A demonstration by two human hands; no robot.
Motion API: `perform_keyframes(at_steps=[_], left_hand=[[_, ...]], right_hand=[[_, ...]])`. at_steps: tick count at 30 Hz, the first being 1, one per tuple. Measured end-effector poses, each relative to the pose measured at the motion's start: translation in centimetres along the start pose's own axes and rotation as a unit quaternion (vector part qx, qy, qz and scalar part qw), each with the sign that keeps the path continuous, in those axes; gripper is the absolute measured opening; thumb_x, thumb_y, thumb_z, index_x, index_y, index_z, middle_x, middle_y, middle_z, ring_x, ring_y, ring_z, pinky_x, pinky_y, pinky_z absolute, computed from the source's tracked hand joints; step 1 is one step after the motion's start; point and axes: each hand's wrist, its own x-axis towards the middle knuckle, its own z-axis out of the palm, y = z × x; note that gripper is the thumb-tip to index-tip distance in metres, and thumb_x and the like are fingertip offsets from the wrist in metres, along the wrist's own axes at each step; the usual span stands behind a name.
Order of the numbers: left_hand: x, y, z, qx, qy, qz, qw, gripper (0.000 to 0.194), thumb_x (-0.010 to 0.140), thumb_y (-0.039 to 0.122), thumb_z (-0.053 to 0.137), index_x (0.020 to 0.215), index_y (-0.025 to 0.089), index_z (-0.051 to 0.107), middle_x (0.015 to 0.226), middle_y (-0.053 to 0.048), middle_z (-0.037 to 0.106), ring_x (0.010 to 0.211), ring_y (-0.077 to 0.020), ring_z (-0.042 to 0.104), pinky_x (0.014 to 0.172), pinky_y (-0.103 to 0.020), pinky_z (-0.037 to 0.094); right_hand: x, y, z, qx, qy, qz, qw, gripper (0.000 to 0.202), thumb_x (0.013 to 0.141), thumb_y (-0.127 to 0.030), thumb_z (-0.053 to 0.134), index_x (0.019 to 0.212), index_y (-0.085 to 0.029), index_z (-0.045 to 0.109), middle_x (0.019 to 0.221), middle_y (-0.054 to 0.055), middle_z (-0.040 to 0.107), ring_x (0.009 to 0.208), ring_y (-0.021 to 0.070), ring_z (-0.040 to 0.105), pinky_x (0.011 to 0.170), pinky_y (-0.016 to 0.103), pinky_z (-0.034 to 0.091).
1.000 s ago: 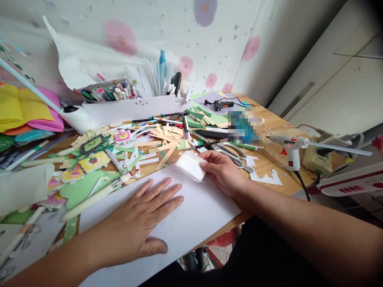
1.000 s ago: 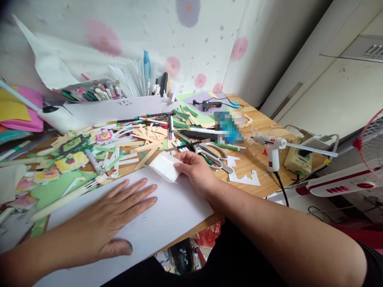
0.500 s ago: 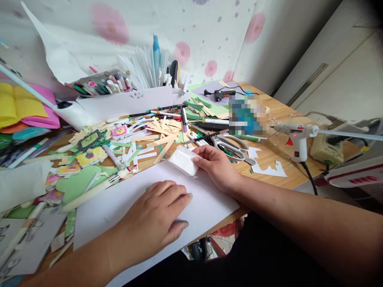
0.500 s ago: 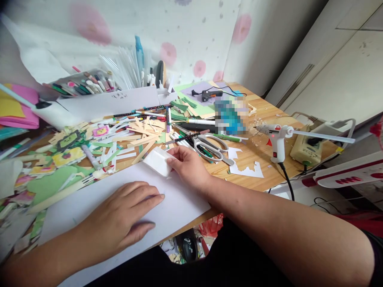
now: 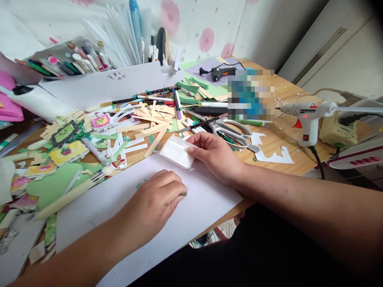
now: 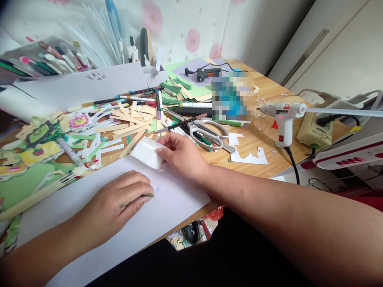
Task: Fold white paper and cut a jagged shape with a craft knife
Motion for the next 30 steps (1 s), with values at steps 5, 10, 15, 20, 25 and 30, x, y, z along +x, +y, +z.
perform_keyframes(at_steps=[5, 10, 15, 20, 25, 30], left_hand=[[-0.2, -0.1, 0.2, -0.003, 0.013, 0.001, 1.0, 0.017, 0.088, 0.014, 0.047, 0.095, 0.022, 0.06, 0.089, -0.004, 0.058, 0.084, -0.0174, 0.053, 0.073, -0.03, 0.044], [0.3, 0.0, 0.0, -0.01, -0.003, 0.013, 1.0, 0.016, 0.087, 0.011, 0.047, 0.088, 0.02, 0.061, 0.084, -0.003, 0.057, 0.082, -0.0165, 0.052, 0.071, -0.029, 0.042], [0.5, 0.4, -0.1, -0.048, -0.001, -0.025, 0.999, 0.014, 0.083, 0.009, 0.051, 0.077, 0.02, 0.059, 0.08, -0.001, 0.058, 0.078, -0.0154, 0.053, 0.068, -0.028, 0.043], [0.3, 0.5, 0.1, -0.043, 0.025, -0.025, 0.998, 0.017, 0.081, 0.007, 0.055, 0.091, 0.019, 0.062, 0.087, -0.002, 0.059, 0.082, -0.0158, 0.054, 0.073, -0.029, 0.043], [0.5, 0.6, 0.0, -0.045, 0.011, -0.013, 0.999, 0.016, 0.081, 0.005, 0.053, 0.085, 0.018, 0.062, 0.083, -0.001, 0.057, 0.079, -0.0156, 0.052, 0.069, -0.029, 0.041], [1.0, 0.7, 0.0, -0.028, -0.005, -0.026, 0.999, 0.014, 0.083, 0.005, 0.051, 0.081, 0.017, 0.059, 0.079, -0.001, 0.054, 0.077, -0.0163, 0.05, 0.068, -0.03, 0.04]], right_hand=[[0.1, -0.1, 0.0, 0.015, 0.003, 0.017, 1.0, 0.005, 0.077, -0.019, 0.06, 0.079, -0.016, 0.056, 0.074, -0.003, 0.055, 0.063, 0.0094, 0.051, 0.059, 0.023, 0.042], [0.2, -0.1, 0.0, 0.001, 0.001, 0.012, 1.0, 0.004, 0.077, -0.017, 0.059, 0.08, -0.015, 0.057, 0.073, -0.003, 0.055, 0.062, 0.009, 0.05, 0.058, 0.023, 0.042], [0.2, -0.2, 0.0, 0.001, 0.003, 0.012, 1.0, 0.004, 0.076, -0.017, 0.059, 0.079, -0.016, 0.056, 0.073, -0.003, 0.055, 0.062, 0.0087, 0.05, 0.058, 0.022, 0.041], [0.1, -0.2, 0.0, 0.005, 0.001, 0.017, 1.0, 0.005, 0.076, -0.018, 0.06, 0.079, -0.016, 0.055, 0.075, -0.002, 0.055, 0.063, 0.0093, 0.051, 0.059, 0.022, 0.042], [0.1, -0.2, 0.1, -0.006, 0.0, 0.013, 1.0, 0.004, 0.076, -0.017, 0.059, 0.078, -0.016, 0.055, 0.074, -0.002, 0.055, 0.063, 0.0094, 0.05, 0.059, 0.023, 0.042], [0.2, -0.3, 0.1, -0.009, 0.003, 0.011, 1.0, 0.004, 0.076, -0.017, 0.058, 0.078, -0.016, 0.055, 0.073, -0.002, 0.055, 0.062, 0.0091, 0.05, 0.057, 0.022, 0.042]])
